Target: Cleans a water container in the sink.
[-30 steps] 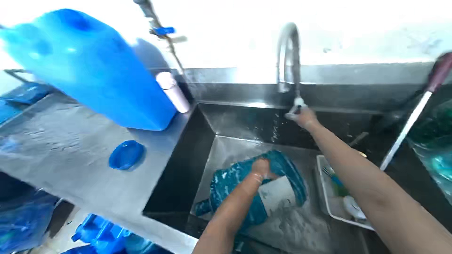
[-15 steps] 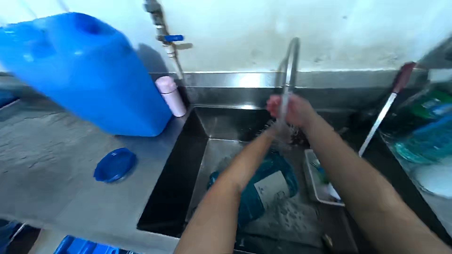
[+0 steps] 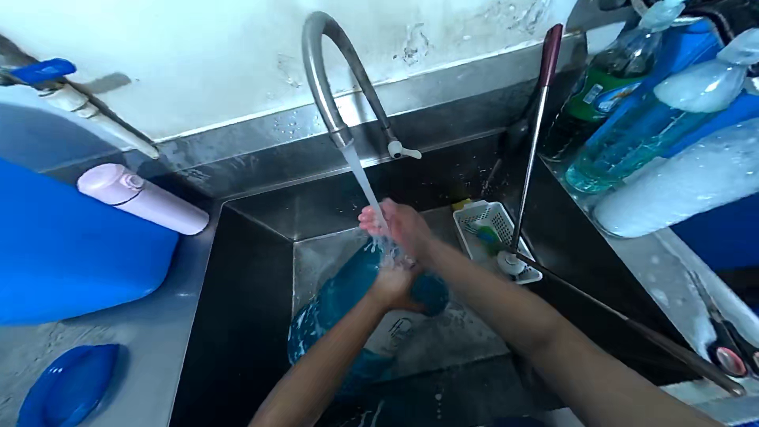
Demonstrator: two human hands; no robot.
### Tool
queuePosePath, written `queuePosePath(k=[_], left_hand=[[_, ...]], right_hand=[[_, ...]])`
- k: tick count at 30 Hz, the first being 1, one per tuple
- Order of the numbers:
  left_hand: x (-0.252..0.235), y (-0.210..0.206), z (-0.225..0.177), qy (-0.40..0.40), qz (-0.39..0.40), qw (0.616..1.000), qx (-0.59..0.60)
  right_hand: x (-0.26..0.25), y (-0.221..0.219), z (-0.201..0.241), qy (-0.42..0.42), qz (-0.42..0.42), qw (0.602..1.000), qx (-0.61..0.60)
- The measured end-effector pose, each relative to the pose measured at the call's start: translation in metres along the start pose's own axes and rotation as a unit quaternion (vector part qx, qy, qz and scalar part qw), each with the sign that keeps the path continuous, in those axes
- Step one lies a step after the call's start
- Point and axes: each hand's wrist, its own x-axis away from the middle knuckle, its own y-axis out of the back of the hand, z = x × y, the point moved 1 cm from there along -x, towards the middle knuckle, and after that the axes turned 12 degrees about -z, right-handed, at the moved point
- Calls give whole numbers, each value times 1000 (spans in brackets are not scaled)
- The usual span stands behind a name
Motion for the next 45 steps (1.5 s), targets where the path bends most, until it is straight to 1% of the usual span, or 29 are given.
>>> queuePosePath(k=[1, 2, 3, 4, 5, 6, 8, 9, 11, 12, 13, 15, 17, 20, 22, 24, 25, 27, 28, 29, 31, 33, 35, 36, 38, 40, 42, 43, 45], left_hand=[[21, 3, 10, -50, -109, 993, -20], [35, 2, 22, -103, -213, 970, -48], [42, 1, 31, -137, -275, 949, -69], [45, -1, 36, -152, -297, 939, -78], [42, -2, 37, -154, -291, 941, -77], [34, -1, 37, -146, -263, 951, -69], [10, 7, 36, -89, -155, 983, -34], [-6, 9, 39, -53, -97, 994, -16], [-38, 2, 49, 9, -18, 1000, -2], [-51, -8, 51, 44, 0, 999, -6], [-59, -20, 51, 85, 0, 996, -3], [-58, -47, 49, 171, -37, 984, 30], [-39, -60, 48, 223, -53, 972, 51], [-7, -56, 58, 298, -29, 953, 53], [5, -49, 63, 333, -20, 941, 54], [2, -47, 57, 326, -14, 944, 54], [-7, -51, 51, 292, -27, 955, 50], [-37, -63, 36, 203, -46, 977, 35], [-59, -65, 28, 185, -10, 983, 17], [-81, -64, 20, 188, 40, 981, -1], [-113, -60, 14, 193, 104, 975, -23], [-133, -53, 18, 189, 136, 972, -21], [-147, -47, 26, 186, 154, 971, -4], [-153, -46, 31, 186, 156, 970, 6], [-156, -47, 39, 206, 138, 969, 15], [-135, -56, 43, 252, 29, 966, 42], [-97, -67, 43, 305, -71, 949, 45], [-71, -72, 41, 326, -103, 939, 36], [-15, -75, 37, 355, -125, 926, 15]], right_hand=[[1, 8, -29, 46, 5, 998, 48], [-4, 14, -60, 59, 27, 993, 95], [-12, 18, -89, 48, 28, 989, 138], [-22, 25, -112, 12, 8, 978, 208], [-32, 34, -128, -41, -6, 954, 296], [-39, 43, -142, -80, -7, 935, 346], [-31, 55, -145, -104, -15, 941, 322], [-15, 59, -124, -153, -12, 944, 291], [14, 81, -94, -260, -23, 941, 216], [22, 91, -91, -278, -34, 937, 208], [26, 96, -89, -273, -52, 933, 228], [21, 95, -87, -220, -85, 922, 308], [11, 91, -95, -170, -59, 915, 362], [1, 105, -112, -163, -24, 917, 363], [-19, 133, -105, -160, -25, 901, 402], [-49, 179, -112, -120, -40, 866, 484], [-68, 208, -123, -92, -62, 853, 510], [-104, 266, -144, -88, -99, 842, 524], [-120, 290, -145, -119, -110, 835, 526], [-133, 313, -149, -145, -128, 823, 535], [-153, 353, -164, -197, -137, 791, 563], [-169, 378, -181, -256, -113, 751, 599], [-175, 388, -205, -286, -85, 734, 610], [-175, 385, -205, -315, -63, 736, 596], [-178, 375, -196, -368, -11, 721, 587], [-182, 377, -202, -361, 34, 715, 598], [-186, 372, -197, -321, -14, 755, 571], [-180, 358, -179, -300, -52, 768, 563], [-147, 313, -114, -274, -121, 774, 558]])
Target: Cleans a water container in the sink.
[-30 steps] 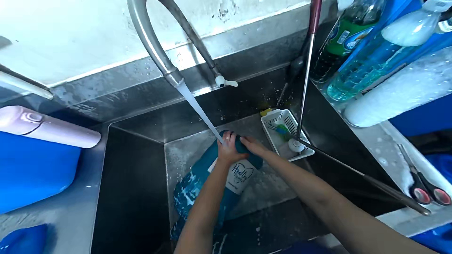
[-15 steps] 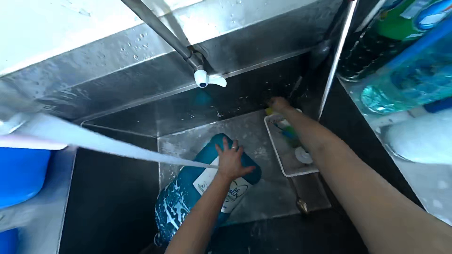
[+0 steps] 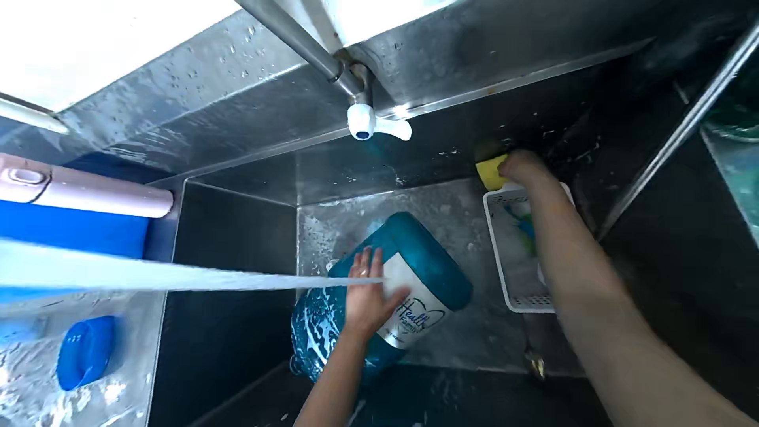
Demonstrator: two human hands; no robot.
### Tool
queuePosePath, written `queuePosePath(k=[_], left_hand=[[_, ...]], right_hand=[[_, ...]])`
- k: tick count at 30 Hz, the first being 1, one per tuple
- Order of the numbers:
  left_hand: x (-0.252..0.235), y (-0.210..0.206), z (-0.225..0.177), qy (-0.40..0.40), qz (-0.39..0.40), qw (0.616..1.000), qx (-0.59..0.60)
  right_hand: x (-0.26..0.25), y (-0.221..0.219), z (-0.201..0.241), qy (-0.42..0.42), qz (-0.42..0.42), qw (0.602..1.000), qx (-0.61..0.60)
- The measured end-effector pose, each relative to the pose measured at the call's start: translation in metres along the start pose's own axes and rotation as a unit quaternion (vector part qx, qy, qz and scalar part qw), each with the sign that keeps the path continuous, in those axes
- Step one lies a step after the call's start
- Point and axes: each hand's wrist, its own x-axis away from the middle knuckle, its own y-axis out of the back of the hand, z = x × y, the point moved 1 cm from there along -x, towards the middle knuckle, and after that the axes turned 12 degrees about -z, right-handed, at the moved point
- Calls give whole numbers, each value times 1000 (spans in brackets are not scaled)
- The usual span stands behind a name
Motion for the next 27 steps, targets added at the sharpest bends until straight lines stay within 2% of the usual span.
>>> queuePosePath(k=[3, 5, 6, 7, 9, 11, 12, 13, 15, 18, 19, 21, 23, 24, 25, 26, 27], left_hand=[[59, 33, 64, 42, 10, 999, -1], [90, 52, 119, 114, 20, 993, 17], [101, 60, 146, 161, 39, 985, 38], [108, 67, 172, 205, 69, 975, 59], [112, 74, 210, 245, 152, 956, 58], [106, 67, 218, 247, 260, 933, -29], [106, 62, 216, 243, 293, 922, -64], [109, 59, 214, 248, 307, 915, -79], [104, 56, 206, 260, 340, 901, -72], [91, 69, 205, 206, 358, 910, -25], [87, 89, 197, 175, 342, 923, -15], [84, 154, 156, 110, 264, 958, -24], [88, 216, 99, -7, 124, 992, -32], [87, 229, 75, -99, 37, 994, -27], [81, 226, 54, -200, -46, 979, -18], [69, 215, 33, -283, -105, 953, -4], [54, 204, 10, -326, -128, 936, 1]], right_hand=[[90, 42, -4, -35, -44, 998, 14], [117, 52, -18, -56, -26, 996, 60], [134, 54, -9, -57, -4, 995, 83], [156, 51, 8, -33, 9, 995, 96], [203, 19, 57, 88, 0, 994, 61], [233, -38, 97, 190, 40, 981, 6], [240, -65, 103, 191, 66, 979, -11], [242, -84, 98, 183, 44, 981, -37], [232, -94, 75, 152, -25, 983, -96], [208, -82, 38, 113, -49, 976, -177], [201, -79, 30, 96, -56, 974, -199], [189, -84, 20, 64, -79, 968, -230], [204, -88, 39, 27, -63, 963, -259], [226, -84, 61, 5, -31, 957, -288], [252, -69, 87, -20, 16, 943, -332], [277, -45, 111, -41, 69, 921, -381], [288, -32, 127, -10, 95, 900, -425]])
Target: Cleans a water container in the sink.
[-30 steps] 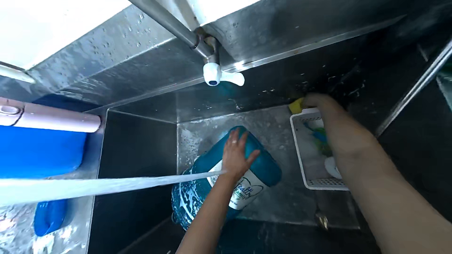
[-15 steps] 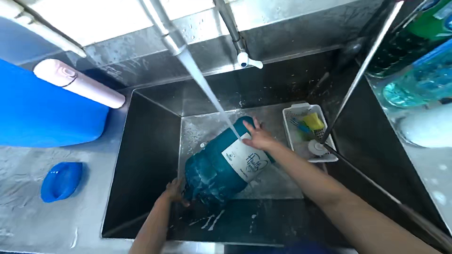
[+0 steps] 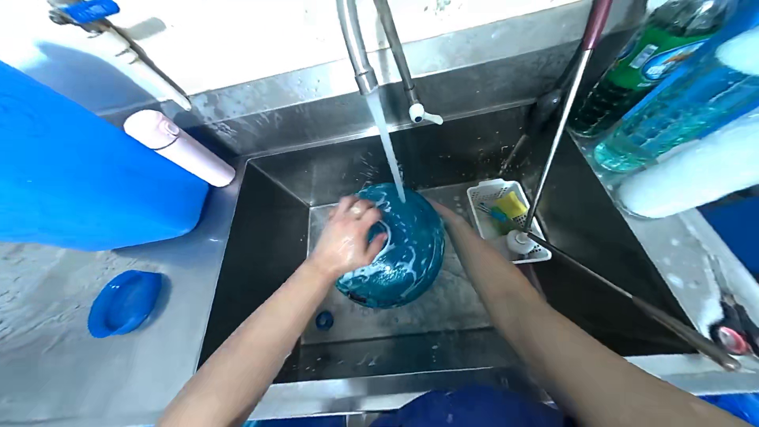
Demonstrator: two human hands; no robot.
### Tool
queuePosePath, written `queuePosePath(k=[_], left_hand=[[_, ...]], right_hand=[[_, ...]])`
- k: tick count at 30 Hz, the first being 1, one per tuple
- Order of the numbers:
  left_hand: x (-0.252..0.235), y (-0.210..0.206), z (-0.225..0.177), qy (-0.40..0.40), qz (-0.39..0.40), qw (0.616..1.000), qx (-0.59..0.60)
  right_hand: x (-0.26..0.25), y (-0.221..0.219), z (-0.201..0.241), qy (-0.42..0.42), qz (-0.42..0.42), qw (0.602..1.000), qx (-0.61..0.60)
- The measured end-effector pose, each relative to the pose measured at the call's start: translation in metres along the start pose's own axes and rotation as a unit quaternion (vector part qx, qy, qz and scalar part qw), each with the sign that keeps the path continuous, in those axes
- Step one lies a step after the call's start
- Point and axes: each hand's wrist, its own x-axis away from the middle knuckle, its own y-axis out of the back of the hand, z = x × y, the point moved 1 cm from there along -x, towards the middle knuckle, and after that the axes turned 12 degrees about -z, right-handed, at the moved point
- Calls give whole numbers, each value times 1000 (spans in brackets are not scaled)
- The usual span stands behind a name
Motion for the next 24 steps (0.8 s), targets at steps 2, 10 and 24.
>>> queuePosePath(k=[2, 10, 24], left_hand=[[-53, -16, -23, 26, 45, 998, -36], [-156, -8, 28, 372, 128, 909, -134], [-159, -23, -50, 192, 242, 941, -141]], right_hand=[[-29, -9, 18, 182, 116, 976, -14], [15, -51, 37, 476, -123, 824, 280], [-79, 7, 85, 250, 124, 940, 195]])
